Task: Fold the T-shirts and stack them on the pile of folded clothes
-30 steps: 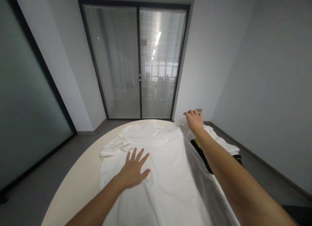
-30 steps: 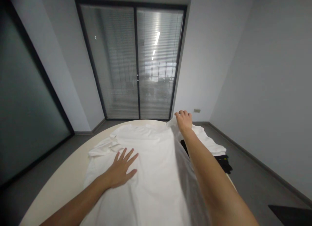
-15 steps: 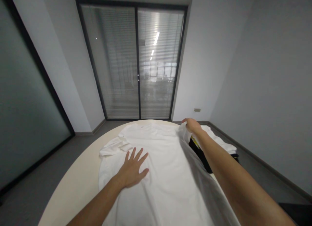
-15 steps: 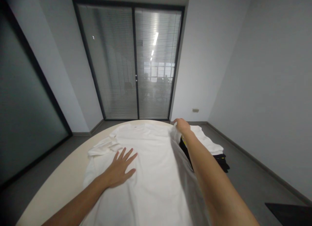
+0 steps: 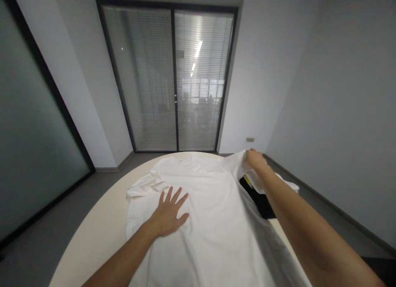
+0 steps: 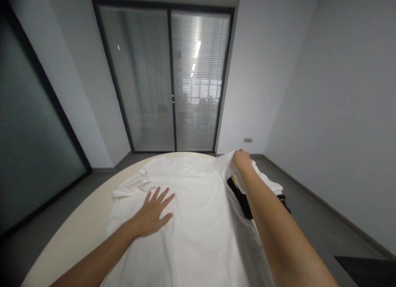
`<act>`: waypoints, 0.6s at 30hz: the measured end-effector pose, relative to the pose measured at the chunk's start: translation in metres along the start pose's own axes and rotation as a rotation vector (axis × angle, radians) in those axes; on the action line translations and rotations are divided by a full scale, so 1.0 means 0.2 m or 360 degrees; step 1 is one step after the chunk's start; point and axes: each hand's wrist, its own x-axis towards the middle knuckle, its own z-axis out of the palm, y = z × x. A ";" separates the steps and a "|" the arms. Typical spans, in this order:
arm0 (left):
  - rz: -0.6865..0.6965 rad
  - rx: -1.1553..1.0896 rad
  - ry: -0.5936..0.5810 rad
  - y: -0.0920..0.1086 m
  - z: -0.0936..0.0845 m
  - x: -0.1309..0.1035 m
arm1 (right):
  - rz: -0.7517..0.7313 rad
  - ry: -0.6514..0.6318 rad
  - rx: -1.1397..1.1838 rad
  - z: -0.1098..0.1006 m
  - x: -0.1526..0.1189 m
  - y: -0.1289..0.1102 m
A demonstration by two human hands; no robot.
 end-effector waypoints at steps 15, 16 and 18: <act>0.0085 0.0032 -0.0029 -0.04 -0.01 -0.02 | -0.0481 -0.0355 0.0131 0.42 -0.49 -0.62; 0.0093 0.0026 -0.0028 -0.04 -0.01 -0.02 | -0.0441 -0.0414 0.0135 0.46 -0.50 -0.62; 0.0107 0.0019 -0.0029 -0.05 -0.01 -0.02 | -0.0381 -0.0517 0.0154 0.53 -0.49 -0.61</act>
